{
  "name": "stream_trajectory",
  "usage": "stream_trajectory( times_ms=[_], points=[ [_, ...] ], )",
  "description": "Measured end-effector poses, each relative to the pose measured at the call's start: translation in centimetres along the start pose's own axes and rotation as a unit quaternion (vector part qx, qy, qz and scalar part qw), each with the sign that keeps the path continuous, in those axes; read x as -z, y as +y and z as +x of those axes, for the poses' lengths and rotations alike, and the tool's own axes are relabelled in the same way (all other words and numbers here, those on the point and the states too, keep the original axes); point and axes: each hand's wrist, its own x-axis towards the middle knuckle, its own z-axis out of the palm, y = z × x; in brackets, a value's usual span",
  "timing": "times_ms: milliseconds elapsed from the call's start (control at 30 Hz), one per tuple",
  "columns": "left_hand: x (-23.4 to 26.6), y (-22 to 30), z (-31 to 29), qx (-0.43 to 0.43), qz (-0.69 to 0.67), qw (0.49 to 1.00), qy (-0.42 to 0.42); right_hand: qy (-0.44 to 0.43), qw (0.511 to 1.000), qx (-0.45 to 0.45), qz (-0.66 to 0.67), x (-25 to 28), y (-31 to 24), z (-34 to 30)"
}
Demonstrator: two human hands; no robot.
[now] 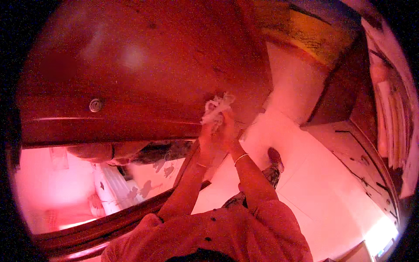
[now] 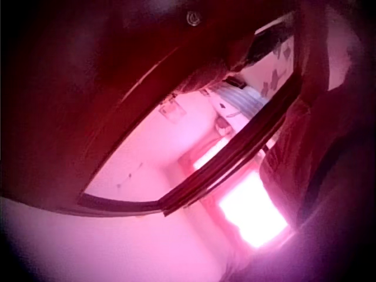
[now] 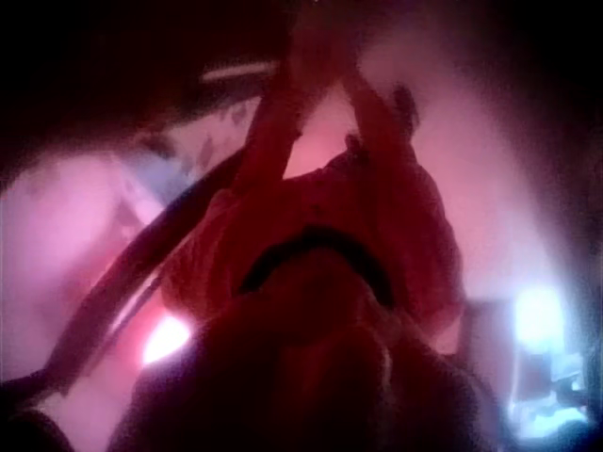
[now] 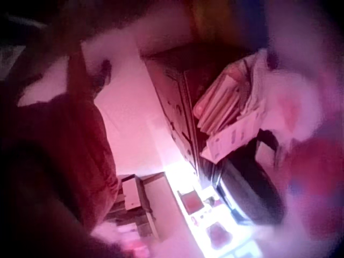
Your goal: The person cleans a mirror and a wooden cabinet with a cloth, wiping the glass surface and the wooden panels.
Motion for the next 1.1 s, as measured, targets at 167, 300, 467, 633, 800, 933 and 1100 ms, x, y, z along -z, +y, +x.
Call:
stream_trajectory(
  times_ms=[167,300,467,633,800,933,1100],
  points=[
    [-1.2,3.1,0.2,-0.105,0.123,0.985,-0.056,0.002,0.922,0.165,-0.350,2.1,4.8,-0.2],
    [0.7,2.1,-2.3,-0.043,0.252,0.966,-0.036,0.031,0.975,-0.002,-0.222,0.6,2.5,-3.0],
    [4.4,7.8,-3.8,0.055,0.054,0.995,0.061,0.020,0.989,0.016,-0.145,-4.5,-4.1,-3.8],
    [9.3,20.5,-2.4,-0.171,0.097,0.970,0.143,-0.100,0.944,0.286,-0.133,-13.0,-21.8,-3.2],
    [10.9,24.3,-1.0,-0.229,0.078,0.958,0.152,-0.136,0.875,0.410,-0.219,-14.8,-26.3,-1.9],
    [10.2,15.7,-2.2,-0.241,0.205,0.948,0.035,-0.053,0.884,0.358,-0.296,-10.2,-15.6,-2.8],
    [8.6,5.8,-5.6,-0.178,0.271,0.946,-0.017,-0.032,0.996,0.042,-0.075,-4.5,0.7,-5.7]
  ],
)
